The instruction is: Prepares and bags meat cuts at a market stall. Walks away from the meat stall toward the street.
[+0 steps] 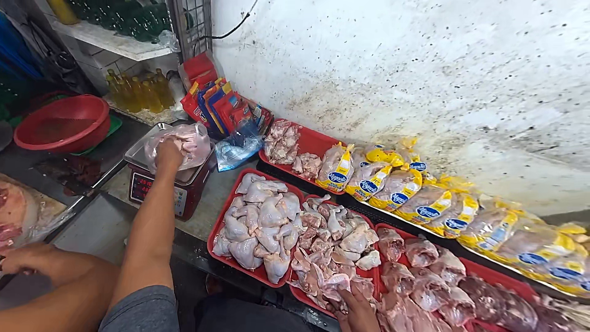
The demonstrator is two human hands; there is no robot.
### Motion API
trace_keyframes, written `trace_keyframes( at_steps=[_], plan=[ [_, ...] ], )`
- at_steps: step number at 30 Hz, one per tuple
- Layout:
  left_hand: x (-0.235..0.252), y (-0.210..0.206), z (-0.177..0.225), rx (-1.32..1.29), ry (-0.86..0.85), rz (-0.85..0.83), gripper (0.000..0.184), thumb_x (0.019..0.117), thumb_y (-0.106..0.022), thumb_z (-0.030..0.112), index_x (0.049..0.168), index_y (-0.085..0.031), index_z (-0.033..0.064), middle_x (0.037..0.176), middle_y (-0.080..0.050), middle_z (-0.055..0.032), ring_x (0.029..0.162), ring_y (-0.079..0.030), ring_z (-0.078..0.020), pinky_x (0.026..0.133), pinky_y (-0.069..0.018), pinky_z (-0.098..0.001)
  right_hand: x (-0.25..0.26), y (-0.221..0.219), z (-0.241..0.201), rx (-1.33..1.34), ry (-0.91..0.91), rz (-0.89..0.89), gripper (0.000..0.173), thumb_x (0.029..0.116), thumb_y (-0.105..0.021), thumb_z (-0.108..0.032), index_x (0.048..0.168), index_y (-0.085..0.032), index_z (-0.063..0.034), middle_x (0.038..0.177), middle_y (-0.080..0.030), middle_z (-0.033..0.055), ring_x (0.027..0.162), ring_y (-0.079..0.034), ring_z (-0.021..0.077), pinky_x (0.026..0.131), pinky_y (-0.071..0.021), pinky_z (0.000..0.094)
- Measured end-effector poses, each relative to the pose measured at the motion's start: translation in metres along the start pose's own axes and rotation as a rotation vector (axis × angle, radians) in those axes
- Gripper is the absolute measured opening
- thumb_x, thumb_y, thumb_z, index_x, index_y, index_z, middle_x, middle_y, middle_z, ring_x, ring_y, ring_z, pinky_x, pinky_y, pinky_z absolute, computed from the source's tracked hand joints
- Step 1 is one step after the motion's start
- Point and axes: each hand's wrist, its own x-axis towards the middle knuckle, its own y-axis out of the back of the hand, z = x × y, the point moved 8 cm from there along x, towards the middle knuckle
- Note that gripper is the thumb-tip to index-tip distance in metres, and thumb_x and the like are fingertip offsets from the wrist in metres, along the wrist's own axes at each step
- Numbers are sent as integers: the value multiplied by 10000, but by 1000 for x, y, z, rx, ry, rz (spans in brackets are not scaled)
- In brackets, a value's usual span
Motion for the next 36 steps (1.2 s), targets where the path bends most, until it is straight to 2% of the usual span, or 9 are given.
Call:
trace_keyframes(
  at_steps=[3,9,16,18,21,26,30,33,36],
  plan=[
    [14,14,-22,-289,-4,-77,365,907,-698,131,1238,-663,-18,1179,-661,-322,1102,-637,-506,927,-476,-741,-2,4,6,25,1,24,206,1073,-424,-58,1242,-539,-33,887,-714,124,641,-711,202,531,-611,353],
    [-9,29,-17,-1056,119,-104,486,891,-561,-40,1358,-536,92,1171,-655,-135,914,-668,-217,748,-589,-428,0,5,11,9,3,13,228,1068,-445,-71,1263,-555,-32,920,-713,121,633,-697,191,527,-605,345],
    [-88,1,10,-1549,-169,-210,404,991,-503,27,1391,-513,81,1288,-655,-80,1142,-659,-211,975,-568,-444,9,-4,2,-20,41,-75,295,1052,-487,-73,1326,-567,2,1042,-711,164,800,-719,248,665,-633,421],
    [-129,-34,43,-1514,-266,-429,429,1029,-477,99,1455,-492,136,1327,-645,-38,1187,-642,-179,1021,-547,-420,5,5,-11,-37,64,-69,323,1049,-501,-83,1355,-554,6,1095,-707,157,863,-721,246,711,-637,427],
    [-206,-111,98,-1304,-225,-741,362,1014,-413,74,1330,-542,194,1137,-690,34,1017,-678,-105,889,-593,-348,4,42,-21,7,89,2,327,1056,-489,-91,1361,-532,18,1076,-696,146,821,-709,219,692,-627,389],
    [-330,-230,158,-972,-50,-1079,452,951,-495,-58,1384,-528,68,1134,-689,-111,941,-696,-211,813,-608,-440,-1,149,-10,130,71,318,322,1095,-429,-149,1381,-509,-24,973,-704,147,730,-699,225,646,-611,386],
    [-378,-248,229,-724,-351,-1055,427,954,-584,-53,1366,-561,55,1237,-660,-132,987,-683,-228,828,-597,-447,-18,215,1,175,64,465,318,1088,-406,-165,1365,-494,-37,927,-691,143,690,-689,221,612,-605,371],
    [-399,-240,276,-381,-750,-842,418,975,-587,35,1377,-593,149,1351,-651,-96,1104,-679,-276,881,-570,-557,-30,239,19,262,47,490,309,1092,-380,-141,1365,-489,-45,926,-701,154,686,-701,233,602,-610,370],
    [-432,-269,297,-130,-1047,-710,410,990,-548,39,1397,-584,85,1401,-603,-176,1224,-625,-370,1006,-513,-627,-34,253,42,381,21,496,293,1108,-385,-136,1362,-485,-31,935,-702,180,686,-712,255,587,-618,373]
  ],
)
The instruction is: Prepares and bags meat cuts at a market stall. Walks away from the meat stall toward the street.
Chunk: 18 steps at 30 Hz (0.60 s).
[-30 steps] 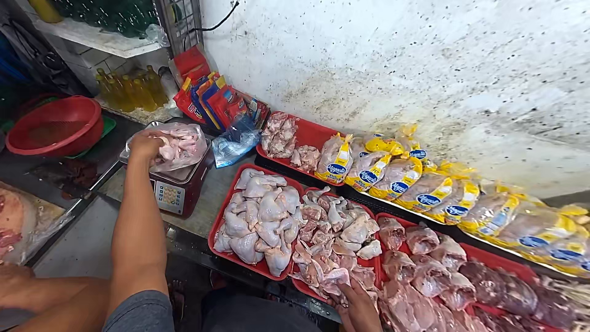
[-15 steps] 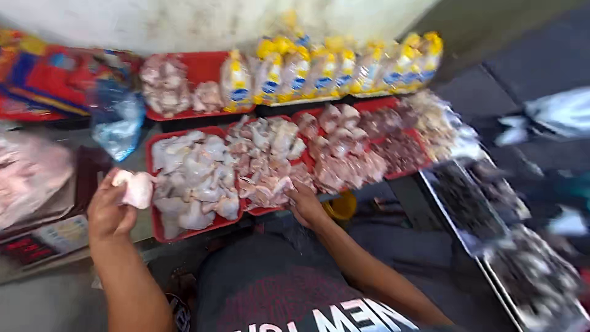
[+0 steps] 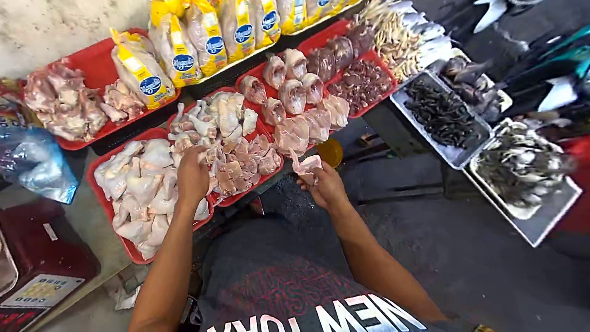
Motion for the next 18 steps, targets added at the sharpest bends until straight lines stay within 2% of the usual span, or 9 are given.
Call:
trace_keyframes(
  at_steps=[2,3,5,8,10,13,15,18],
  plan=[
    [5,-54,-14,131,-30,-148,446,985,-591,84,1429,-556,43,1434,-564,-218,1311,-556,-414,1081,-454,-642,4,12,9,65,-34,17,283,1108,-405,-128,1353,-495,-19,935,-703,195,670,-714,261,560,-617,363],
    [2,-79,-21,172,-27,-207,461,980,-617,120,1431,-565,42,1453,-562,-210,1338,-542,-410,1102,-439,-639,5,17,12,81,-53,27,275,1106,-407,-129,1338,-498,-13,929,-705,195,667,-714,261,556,-615,362],
    [-4,-105,-20,216,-15,-215,435,985,-598,149,1412,-604,61,1458,-577,-182,1364,-532,-380,1126,-423,-611,10,28,14,91,-72,32,286,1100,-408,-122,1343,-501,-6,939,-707,200,675,-714,265,560,-613,368],
    [6,-117,14,207,-43,-136,367,980,-573,108,1329,-661,38,1341,-652,-181,1290,-588,-362,1097,-456,-569,18,45,9,55,-77,25,284,1097,-410,-112,1343,-501,-3,945,-708,202,681,-715,263,573,-615,366],
    [23,-135,28,203,-61,-177,371,986,-596,112,1344,-647,28,1331,-656,-192,1265,-609,-373,1087,-472,-572,23,53,3,23,-75,28,271,1096,-411,-110,1328,-510,-8,931,-707,190,672,-710,252,568,-611,358],
    [45,-183,26,341,-57,-327,575,872,-738,138,1424,-584,92,1434,-585,-169,1258,-584,-434,1002,-497,-659,26,60,-15,21,-40,39,276,1095,-420,-108,1335,-521,-15,937,-708,191,669,-709,253,563,-612,361],
    [51,-204,17,454,-35,-360,647,826,-788,195,1434,-579,122,1407,-574,-182,1222,-575,-456,967,-493,-672,26,64,-26,35,-13,35,280,1093,-419,-109,1338,-518,-19,943,-708,190,677,-710,255,571,-613,367],
    [58,-204,9,458,12,-365,401,906,-718,242,1270,-677,79,1278,-643,-193,1182,-602,-435,956,-504,-645,27,64,-29,59,1,33,264,1094,-416,-109,1320,-515,-15,942,-706,189,676,-712,257,560,-614,364]
  ],
)
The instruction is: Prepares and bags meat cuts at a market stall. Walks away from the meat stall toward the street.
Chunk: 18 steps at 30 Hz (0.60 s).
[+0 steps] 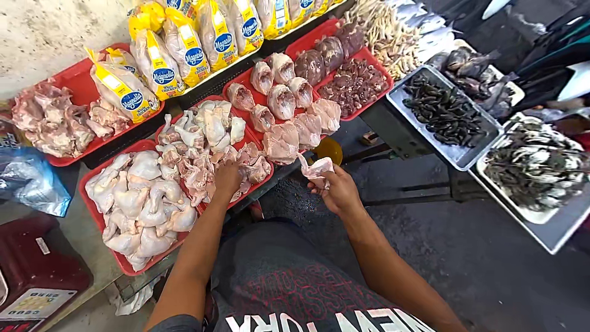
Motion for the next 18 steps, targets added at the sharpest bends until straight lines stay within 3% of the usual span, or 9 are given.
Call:
trace_keyframes(
  at_steps=[4,6,9,12,15,18],
  plan=[
    [-14,20,-27,-241,41,144,257,1011,-581,185,1184,-695,33,1135,-698,-208,1095,-671,-391,953,-534,-601,-1,-5,11,3,-28,-13,275,1090,-417,-94,1335,-500,-1,967,-703,198,681,-714,264,549,-612,364],
    [-26,29,-40,-369,51,210,315,1008,-604,214,1272,-678,59,1178,-664,-191,1070,-659,-353,946,-541,-574,-2,-7,20,-3,-53,-16,271,1088,-414,-87,1328,-501,2,969,-704,201,682,-716,269,546,-612,368],
    [-24,50,-46,-370,89,293,424,997,-644,263,1384,-622,90,1347,-607,-196,1180,-627,-373,989,-526,-583,-1,-17,28,-18,-73,-37,277,1089,-412,-90,1335,-500,2,988,-701,199,695,-715,271,552,-613,371],
    [9,50,-47,-273,111,182,528,969,-656,242,1459,-556,73,1420,-577,-226,1297,-557,-445,1052,-469,-642,-3,-33,26,-51,-64,-80,281,1087,-411,-93,1330,-507,10,975,-704,199,687,-712,267,556,-613,374],
    [37,39,-51,-170,143,59,447,957,-650,229,1381,-625,89,1341,-618,-255,1270,-543,-508,984,-470,-706,-8,-46,16,-79,-25,-127,281,1084,-407,-85,1331,-499,11,978,-700,198,691,-714,271,567,-620,383],
    [46,47,-67,-258,216,46,379,971,-628,265,1257,-652,17,1156,-679,-293,1125,-646,-494,921,-509,-705,-10,-42,6,-58,24,-137,275,1086,-409,-77,1326,-504,18,987,-700,205,700,-719,279,566,-623,384]
  ],
)
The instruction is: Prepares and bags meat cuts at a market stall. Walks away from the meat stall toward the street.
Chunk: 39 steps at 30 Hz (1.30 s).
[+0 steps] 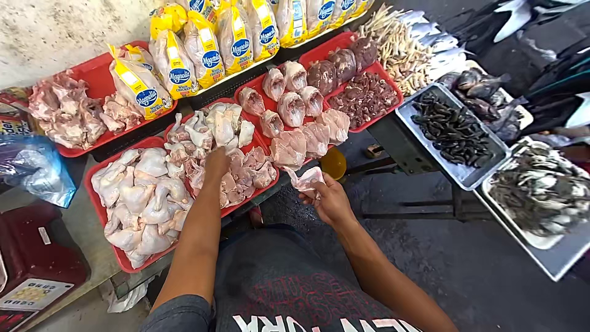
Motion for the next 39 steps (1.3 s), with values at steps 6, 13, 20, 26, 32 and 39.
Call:
trace_keyframes(
  at_steps=[6,13,20,26,32,39],
  plan=[
    [-18,37,-44,-1187,-70,173,313,896,-641,2,1200,-567,-16,993,-702,-131,824,-697,-217,747,-612,-414,-5,50,15,37,-16,137,291,1080,-422,-74,1347,-500,11,974,-707,190,677,-713,262,535,-613,368],
    [-9,47,18,-846,16,144,362,1040,-567,272,1241,-631,-22,1041,-687,-199,939,-669,-292,867,-555,-501,9,43,21,-12,-98,119,263,1080,-412,-81,1312,-505,0,918,-700,169,636,-697,231,506,-597,355],
    [2,-28,57,157,-278,28,443,949,-670,419,1317,-693,174,1365,-630,-122,1197,-616,-404,951,-495,-681,14,23,-25,-98,56,46,301,1068,-426,-88,1348,-492,1,961,-708,164,674,-711,243,542,-615,372],
    [-18,-21,45,80,-202,-92,473,948,-678,233,1402,-600,124,1430,-595,-166,1259,-576,-455,979,-451,-734,7,23,0,-181,-7,-102,197,1076,-350,-120,1232,-470,-123,849,-722,8,640,-702,135,526,-594,287],
    [-24,-11,49,-281,89,25,518,982,-595,86,1478,-480,-7,1390,-572,-289,1287,-555,-473,1039,-480,-632,1,1,6,-283,-51,-206,196,1064,-379,-133,1236,-471,-115,869,-713,45,672,-704,156,546,-591,302],
    [-34,5,20,-98,-50,79,251,1011,-544,65,1210,-679,-8,1392,-569,-253,1240,-573,-465,1021,-497,-611,-1,-33,-19,-245,42,-250,178,1077,-345,-126,1191,-477,-89,820,-729,79,662,-720,188,556,-602,319]
  ],
)
